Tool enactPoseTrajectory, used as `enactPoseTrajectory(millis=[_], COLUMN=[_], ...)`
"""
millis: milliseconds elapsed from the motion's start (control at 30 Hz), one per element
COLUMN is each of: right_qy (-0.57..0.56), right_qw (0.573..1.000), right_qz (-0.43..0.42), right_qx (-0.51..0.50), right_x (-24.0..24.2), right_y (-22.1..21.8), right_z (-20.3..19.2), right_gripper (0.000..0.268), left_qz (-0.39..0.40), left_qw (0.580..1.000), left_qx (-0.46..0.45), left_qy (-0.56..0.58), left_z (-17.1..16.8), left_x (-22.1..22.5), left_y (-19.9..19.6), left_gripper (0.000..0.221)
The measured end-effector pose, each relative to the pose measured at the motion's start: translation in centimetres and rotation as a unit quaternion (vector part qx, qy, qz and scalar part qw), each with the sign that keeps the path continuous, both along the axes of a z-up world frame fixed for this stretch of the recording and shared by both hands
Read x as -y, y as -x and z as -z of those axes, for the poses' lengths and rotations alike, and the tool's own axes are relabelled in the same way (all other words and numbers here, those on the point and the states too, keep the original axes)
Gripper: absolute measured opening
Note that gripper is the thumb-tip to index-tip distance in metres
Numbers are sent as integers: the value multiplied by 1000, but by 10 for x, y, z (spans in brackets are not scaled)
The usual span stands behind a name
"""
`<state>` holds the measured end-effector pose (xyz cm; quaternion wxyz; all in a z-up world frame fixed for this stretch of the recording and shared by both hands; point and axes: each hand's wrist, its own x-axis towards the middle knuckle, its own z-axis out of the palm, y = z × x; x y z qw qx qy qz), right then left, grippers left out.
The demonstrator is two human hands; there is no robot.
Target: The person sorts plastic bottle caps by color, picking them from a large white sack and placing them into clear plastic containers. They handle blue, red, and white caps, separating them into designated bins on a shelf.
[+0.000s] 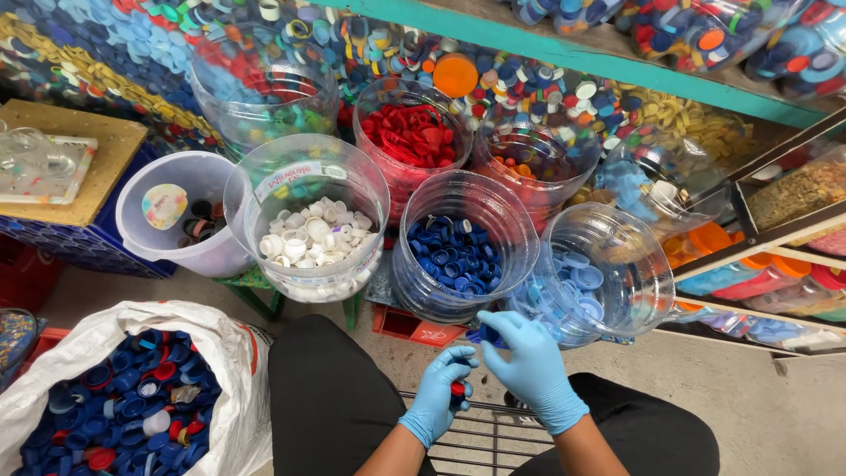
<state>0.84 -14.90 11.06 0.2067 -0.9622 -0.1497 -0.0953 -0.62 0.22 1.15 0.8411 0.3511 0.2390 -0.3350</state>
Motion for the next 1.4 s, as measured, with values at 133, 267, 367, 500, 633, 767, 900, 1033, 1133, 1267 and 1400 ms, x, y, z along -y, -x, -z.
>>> enactPoseTrajectory(millis=[133,267,367,500,633,767,900,1033,1133,1267,1400], right_qy=[-97,-107,-124,-141,-139,-163,-235,-194,-208,-176,-50], right_qw=[982,962,958,951,938,973,954,950,959,983,991], right_qz=[-23,-25,-22,-25,-19,54,56,-35,-49,-51,-71], right_qx=[160,249,258,275,319,155,175,242,186,23,-97], right_x=[-2,0,-3,-15,-20,-12,-6,4,12,18,15], right_y=[-3,-10,-16,-29,-59,-85,-73,-44,-13,22,39], right_z=[-33,-40,-44,-61,-71,-72,-73,-43,-2,39,56], right_gripper=[40,43,42,38,37,70,51,35,28,37,48], left_qz=[5,1,0,10,9,25,19,14,17,16,32], left_qw=[1000,1000,1000,1000,1000,998,998,999,999,1000,999], left_qx=[8,9,5,-13,-11,-44,-57,-29,-37,-21,-13], left_qy=[-2,2,7,4,10,24,27,20,0,12,14], left_z=[9,9,7,3,7,1,15,10,3,6,1], left_x=[4,3,2,1,2,-2,1,1,1,3,1], left_y=[0,2,2,1,2,2,2,-1,0,1,5], left_gripper=[29,27,26,24,27,26,26,31,20,13,15])
